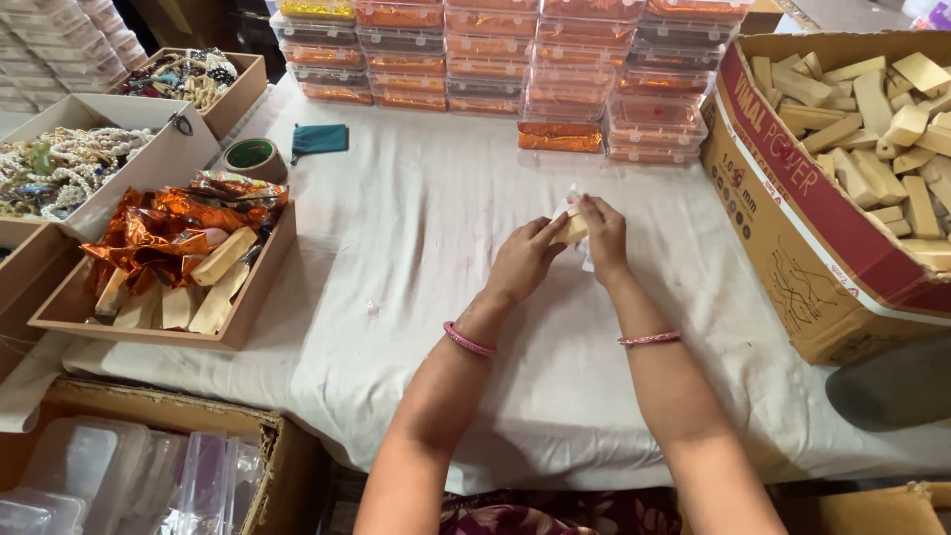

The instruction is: The person wraps a small wooden block in a white cloth, then places it into a clear plastic container. They then take another wooden block, wrap it in a white cloth, and finally wrap it in orange foil. The wrapped items are placed into a cardboard box.

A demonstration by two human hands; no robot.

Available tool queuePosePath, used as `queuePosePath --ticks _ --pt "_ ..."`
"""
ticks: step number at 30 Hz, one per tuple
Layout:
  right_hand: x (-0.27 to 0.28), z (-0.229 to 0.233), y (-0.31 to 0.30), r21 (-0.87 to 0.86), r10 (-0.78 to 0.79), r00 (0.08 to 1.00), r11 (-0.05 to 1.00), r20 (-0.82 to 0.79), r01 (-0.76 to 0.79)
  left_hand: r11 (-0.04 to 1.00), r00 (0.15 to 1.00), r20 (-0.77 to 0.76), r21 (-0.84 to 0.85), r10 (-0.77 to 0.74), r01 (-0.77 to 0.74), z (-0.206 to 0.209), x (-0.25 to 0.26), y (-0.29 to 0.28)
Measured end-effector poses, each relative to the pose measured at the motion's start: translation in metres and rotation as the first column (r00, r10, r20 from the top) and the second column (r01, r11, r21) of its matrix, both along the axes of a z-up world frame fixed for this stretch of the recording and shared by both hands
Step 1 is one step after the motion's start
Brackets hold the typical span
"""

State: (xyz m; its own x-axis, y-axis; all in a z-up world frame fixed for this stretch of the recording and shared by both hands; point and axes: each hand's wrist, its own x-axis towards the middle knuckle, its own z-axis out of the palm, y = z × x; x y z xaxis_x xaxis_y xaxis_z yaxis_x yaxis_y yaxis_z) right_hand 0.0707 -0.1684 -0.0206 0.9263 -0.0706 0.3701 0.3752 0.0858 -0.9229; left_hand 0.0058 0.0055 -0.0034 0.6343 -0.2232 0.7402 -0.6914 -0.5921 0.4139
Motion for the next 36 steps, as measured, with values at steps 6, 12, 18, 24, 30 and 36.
queuePosePath --ticks 6,12,18,24,30,36 --pt "-0.015 0.012 0.007 -0.356 -0.227 0.892 0.856 0.39 0.374 0.997 0.994 -0.089 -0.06 -0.059 0.053 0.007 -0.007 -0.003" --pt "0.002 0.002 -0.006 0.181 0.085 0.993 0.981 -0.084 -0.069 0.995 0.988 -0.127 -0.059 -0.09 0.083 0.004 -0.001 -0.001" --pt "-0.011 0.015 0.02 0.256 -0.127 0.992 0.96 0.018 0.118 0.762 0.806 -0.277 -0.576 -0.524 0.297 -0.046 0.037 -0.02" --pt "-0.041 0.015 0.055 -0.375 -0.101 0.783 0.835 0.614 0.402 0.273 0.552 -0.241 -0.962 -0.798 -0.026 -0.032 0.038 -0.01" --pt "-0.071 0.038 0.064 -0.619 0.135 0.64 0.463 0.756 0.634 0.966 0.966 0.107 -0.083 -0.237 0.247 -0.03 0.026 0.015" --pt "-0.029 0.021 0.017 -0.42 -0.255 0.717 0.666 0.648 0.616 0.785 0.585 -0.61 -0.615 -0.535 0.076 -0.015 0.024 -0.005"
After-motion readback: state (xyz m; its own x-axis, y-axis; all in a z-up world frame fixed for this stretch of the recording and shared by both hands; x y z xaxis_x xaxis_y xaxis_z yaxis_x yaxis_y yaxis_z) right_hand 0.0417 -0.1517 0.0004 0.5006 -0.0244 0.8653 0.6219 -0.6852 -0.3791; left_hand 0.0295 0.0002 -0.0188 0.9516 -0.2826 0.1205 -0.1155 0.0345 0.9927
